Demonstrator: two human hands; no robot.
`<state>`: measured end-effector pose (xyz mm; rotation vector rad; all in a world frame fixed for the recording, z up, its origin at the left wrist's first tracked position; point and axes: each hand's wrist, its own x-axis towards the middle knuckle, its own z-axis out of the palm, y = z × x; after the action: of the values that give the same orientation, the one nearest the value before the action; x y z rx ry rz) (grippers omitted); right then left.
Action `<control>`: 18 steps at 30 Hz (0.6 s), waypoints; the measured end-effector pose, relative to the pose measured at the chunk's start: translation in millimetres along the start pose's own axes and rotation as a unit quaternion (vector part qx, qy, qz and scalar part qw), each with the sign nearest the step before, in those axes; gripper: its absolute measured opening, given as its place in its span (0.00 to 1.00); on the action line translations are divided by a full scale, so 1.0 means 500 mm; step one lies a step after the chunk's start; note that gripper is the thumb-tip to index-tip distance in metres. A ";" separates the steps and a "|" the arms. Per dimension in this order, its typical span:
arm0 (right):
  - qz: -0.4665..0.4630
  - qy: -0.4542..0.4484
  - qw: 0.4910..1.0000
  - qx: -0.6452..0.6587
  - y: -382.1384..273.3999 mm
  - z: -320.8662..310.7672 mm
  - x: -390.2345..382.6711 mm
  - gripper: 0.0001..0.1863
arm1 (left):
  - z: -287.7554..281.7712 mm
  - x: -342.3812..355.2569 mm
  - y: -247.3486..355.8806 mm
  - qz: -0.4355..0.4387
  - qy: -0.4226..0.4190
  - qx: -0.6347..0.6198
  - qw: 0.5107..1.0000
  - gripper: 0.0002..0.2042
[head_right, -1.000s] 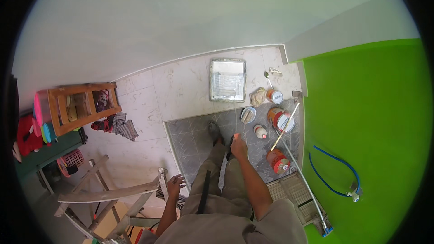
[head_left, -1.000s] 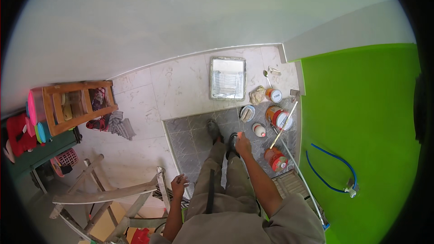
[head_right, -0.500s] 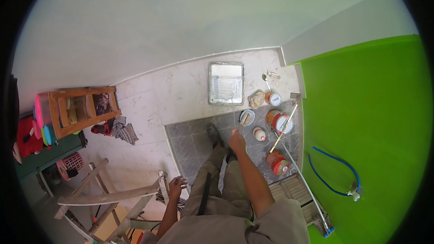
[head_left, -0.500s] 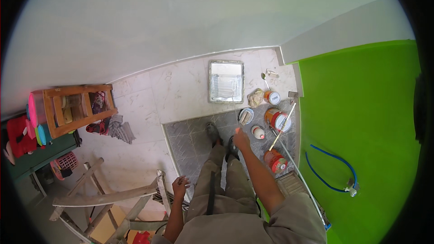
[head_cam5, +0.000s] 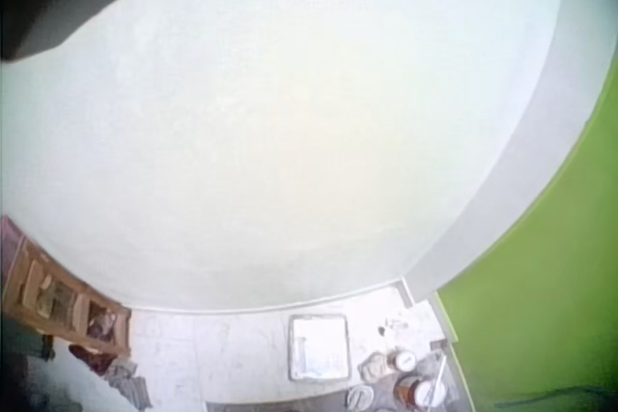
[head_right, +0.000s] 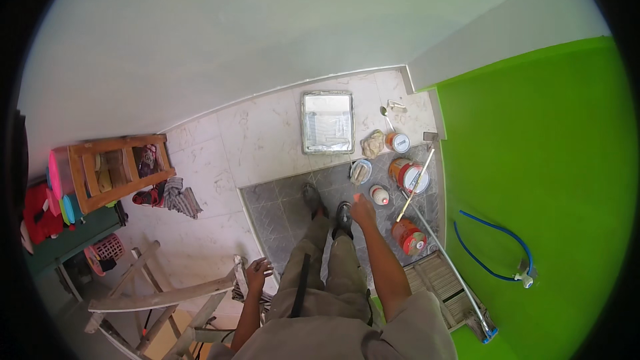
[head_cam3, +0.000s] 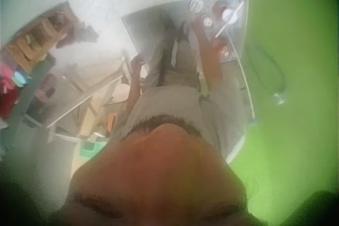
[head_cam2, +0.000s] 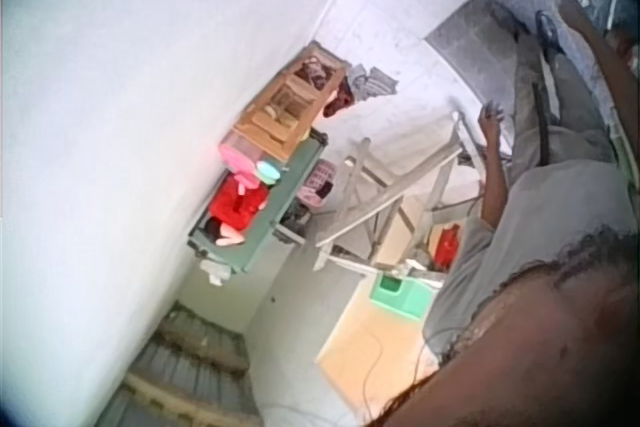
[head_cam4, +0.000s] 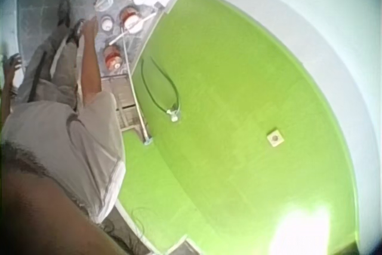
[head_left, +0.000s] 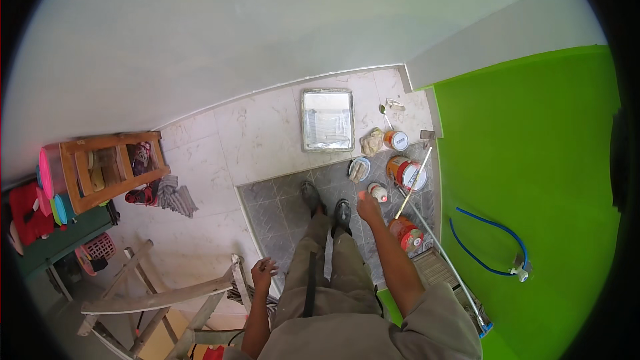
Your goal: The person opens a plastic bottle, shakes it, and pours white liquid into a paint tray. They wipe their hands and the bottle with a rag, then handle a paint roller.
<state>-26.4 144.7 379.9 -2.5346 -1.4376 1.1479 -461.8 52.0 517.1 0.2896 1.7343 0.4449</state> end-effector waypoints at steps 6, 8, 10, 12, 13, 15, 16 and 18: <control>-0.065 0.035 0.997 -0.038 0.070 0.023 0.128 0.15 | 0.021 0.023 0.011 0.018 -0.030 0.037 0.999 0.19; -0.057 0.047 0.997 0.004 0.009 0.020 0.155 0.14 | 0.005 0.021 -0.002 0.017 -0.019 0.038 0.999 0.19; -0.047 0.067 0.996 0.041 -0.023 0.023 0.151 0.13 | -0.003 0.015 0.001 0.021 -0.015 0.036 0.999 0.19; -0.035 0.028 0.998 0.033 -0.003 0.045 0.126 0.12 | 0.005 0.007 0.019 0.027 -0.010 0.019 0.999 0.19; -0.037 0.028 0.998 0.031 0.006 0.067 0.094 0.12 | 0.005 0.001 0.023 0.028 -0.009 0.016 0.999 0.19; -0.045 0.015 0.999 -0.011 0.017 0.106 0.037 0.11 | 0.011 0.002 0.027 0.013 -0.004 0.032 0.999 0.19; -0.048 0.012 0.999 -0.011 -0.004 0.109 0.030 0.11 | 0.007 0.002 0.014 0.013 0.000 0.030 0.999 0.19; -0.002 -0.046 0.998 0.046 -0.065 0.104 0.011 0.16 | -0.011 0.000 -0.021 0.012 0.009 0.030 0.999 0.19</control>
<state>-79.9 150.8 349.8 -2.4464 -1.3740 1.3138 -466.8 41.9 513.5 0.3505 1.7648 0.4142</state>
